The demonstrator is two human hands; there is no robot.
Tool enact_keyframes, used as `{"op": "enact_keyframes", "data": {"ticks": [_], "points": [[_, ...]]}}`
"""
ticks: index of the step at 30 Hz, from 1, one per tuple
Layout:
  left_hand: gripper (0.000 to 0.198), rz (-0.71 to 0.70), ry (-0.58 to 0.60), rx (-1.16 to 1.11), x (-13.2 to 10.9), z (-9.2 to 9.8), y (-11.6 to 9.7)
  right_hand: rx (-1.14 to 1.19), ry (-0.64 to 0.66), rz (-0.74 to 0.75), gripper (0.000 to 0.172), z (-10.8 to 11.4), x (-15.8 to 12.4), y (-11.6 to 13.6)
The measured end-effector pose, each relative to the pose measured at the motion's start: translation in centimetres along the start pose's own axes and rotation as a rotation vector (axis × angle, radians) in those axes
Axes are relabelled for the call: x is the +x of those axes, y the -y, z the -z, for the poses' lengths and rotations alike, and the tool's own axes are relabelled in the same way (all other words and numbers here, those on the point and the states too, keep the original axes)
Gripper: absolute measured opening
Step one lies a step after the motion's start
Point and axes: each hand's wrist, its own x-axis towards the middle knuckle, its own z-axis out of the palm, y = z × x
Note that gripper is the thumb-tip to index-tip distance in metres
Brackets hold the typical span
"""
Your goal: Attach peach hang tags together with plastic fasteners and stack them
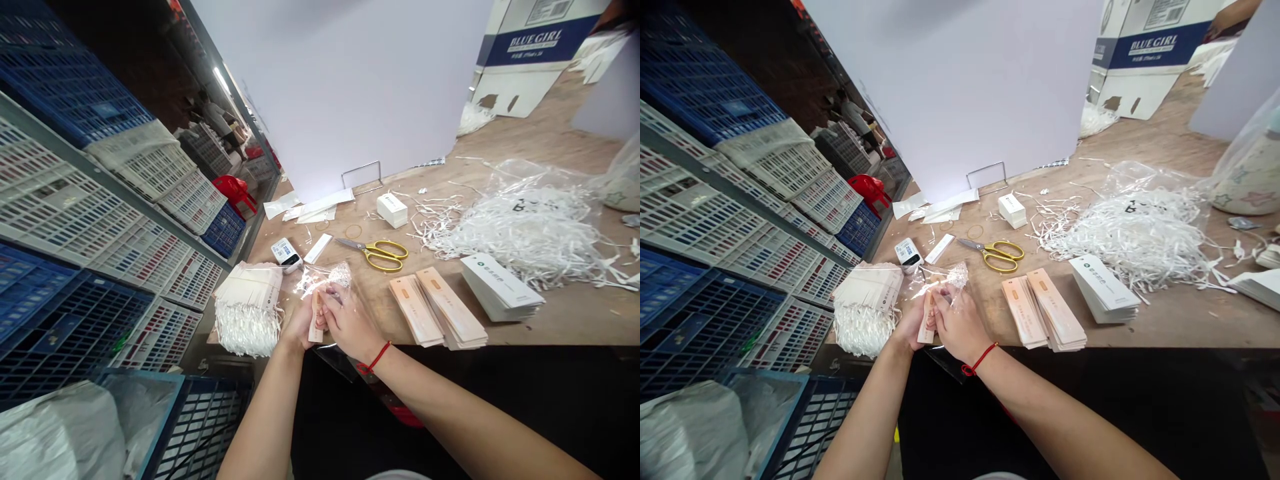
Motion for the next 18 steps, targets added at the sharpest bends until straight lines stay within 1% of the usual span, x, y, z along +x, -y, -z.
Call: {"op": "enact_keyframes", "data": {"ticks": [2, 5, 8, 11, 15, 17, 18], "points": [[0.044, -0.005, 0.01, -0.002, -0.02, 0.07, 0.02, -0.003, 0.0, -0.013, 0.042, 0.0, 0.07, -0.06], [0.055, 0.023, 0.019, 0.014, 0.14, 0.43, 0.13, 0.006, 0.008, -0.018, 0.04, -0.01, 0.15, -0.13], [0.061, 0.071, 0.028, 0.046, 0.34, 0.7, 0.21, 0.025, -0.021, -0.022, 0.036, 0.01, 0.26, -0.19], [0.059, 0.092, 0.044, 0.086, 0.36, 0.59, 0.16, 0.055, -0.049, -0.03, 0.032, 0.02, 0.42, -0.2], [0.065, 0.094, 0.05, 0.119, 0.27, 0.14, -0.02, 0.087, -0.065, -0.043, 0.029, -0.09, 0.41, -0.12], [0.062, 0.085, 0.048, 0.13, 0.31, -0.01, -0.07, 0.114, -0.078, -0.055, 0.031, -0.19, 0.26, -0.12], [0.058, 0.051, 0.044, 0.135, 0.35, -0.05, -0.08, 0.128, -0.089, -0.06, 0.034, -0.24, 0.16, -0.16]]}}
